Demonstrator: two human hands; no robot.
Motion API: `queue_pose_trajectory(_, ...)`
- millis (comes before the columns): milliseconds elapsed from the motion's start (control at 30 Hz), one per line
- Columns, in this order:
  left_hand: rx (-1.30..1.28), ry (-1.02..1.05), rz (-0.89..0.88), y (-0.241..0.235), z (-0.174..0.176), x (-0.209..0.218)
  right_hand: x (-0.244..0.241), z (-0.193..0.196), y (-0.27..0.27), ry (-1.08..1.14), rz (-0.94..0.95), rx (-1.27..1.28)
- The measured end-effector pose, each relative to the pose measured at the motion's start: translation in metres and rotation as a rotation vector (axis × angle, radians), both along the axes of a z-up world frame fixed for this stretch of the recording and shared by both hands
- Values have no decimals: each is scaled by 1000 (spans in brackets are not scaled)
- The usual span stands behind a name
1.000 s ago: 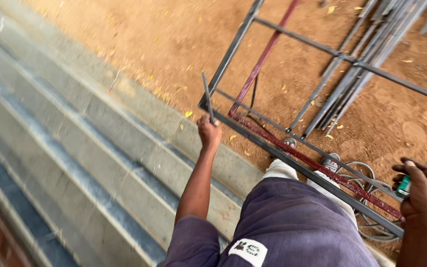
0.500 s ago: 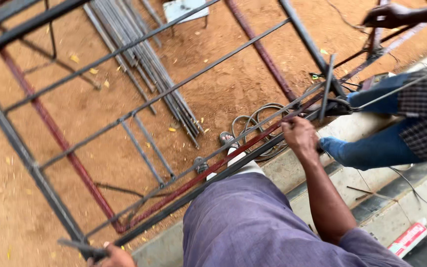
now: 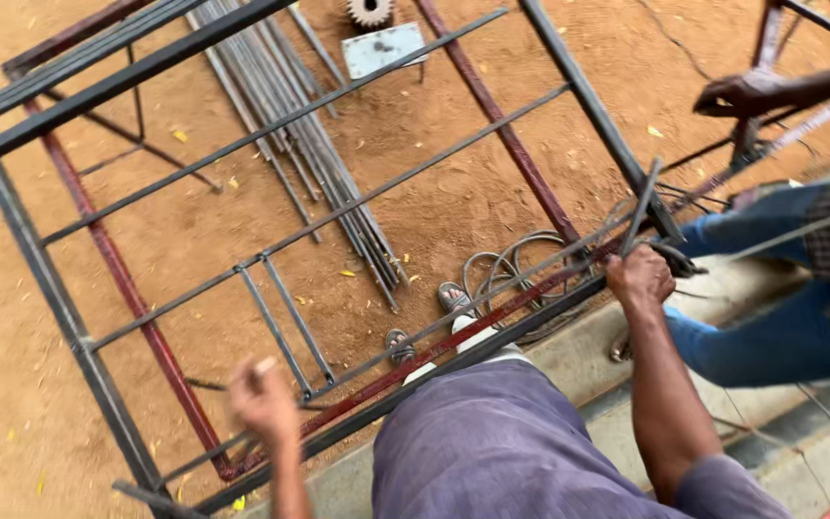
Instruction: The person welds a metal frame structure using a handheld welding torch, creating bright sparks at the joints. They measure the frame with a tape measure to ensure alignment and fit before welding additional metal bars into the grid.
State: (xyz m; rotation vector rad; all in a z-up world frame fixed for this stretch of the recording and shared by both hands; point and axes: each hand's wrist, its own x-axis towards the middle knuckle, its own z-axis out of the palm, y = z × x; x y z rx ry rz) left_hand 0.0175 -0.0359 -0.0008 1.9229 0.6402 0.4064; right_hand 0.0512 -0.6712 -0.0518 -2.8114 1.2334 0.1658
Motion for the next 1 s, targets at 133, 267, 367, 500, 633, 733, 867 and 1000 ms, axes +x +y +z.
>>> queue_pose_trajectory(133, -427, 150, -210, -119, -3, 21, 8, 30, 31, -366, -132, 970)
queue_pose_trajectory(267, -344, 230, -745, -228, 26, 46, 25, 47, 77, -411, -296, 1576)
queue_pose_trajectory(367, -394, 293, -892, -280, 41, 61, 46, 48, 118, -243, -52, 1676)
queue_pose_trajectory(500, -361, 304, -839, -302, 28, 76, 72, 34, 144, -80, 59, 1676)
queue_pose_trajectory(633, -190, 437, -783, -300, -1, 79, 95, 11, 149, 30, 138, 1607)
queue_pose_trajectory(733, -217, 403, -772, -305, -28, 76, 100, 9, 154, 132, 251, 1437)
queue_pose_trajectory(867, -95, 346, -736, -312, -54, 66, 104, 27, 162, 248, 318, 1226)
queue_pose_trajectory(1000, -223, 396, -741, -313, -58, 59, 104, 46, 173, 348, 378, 1166)
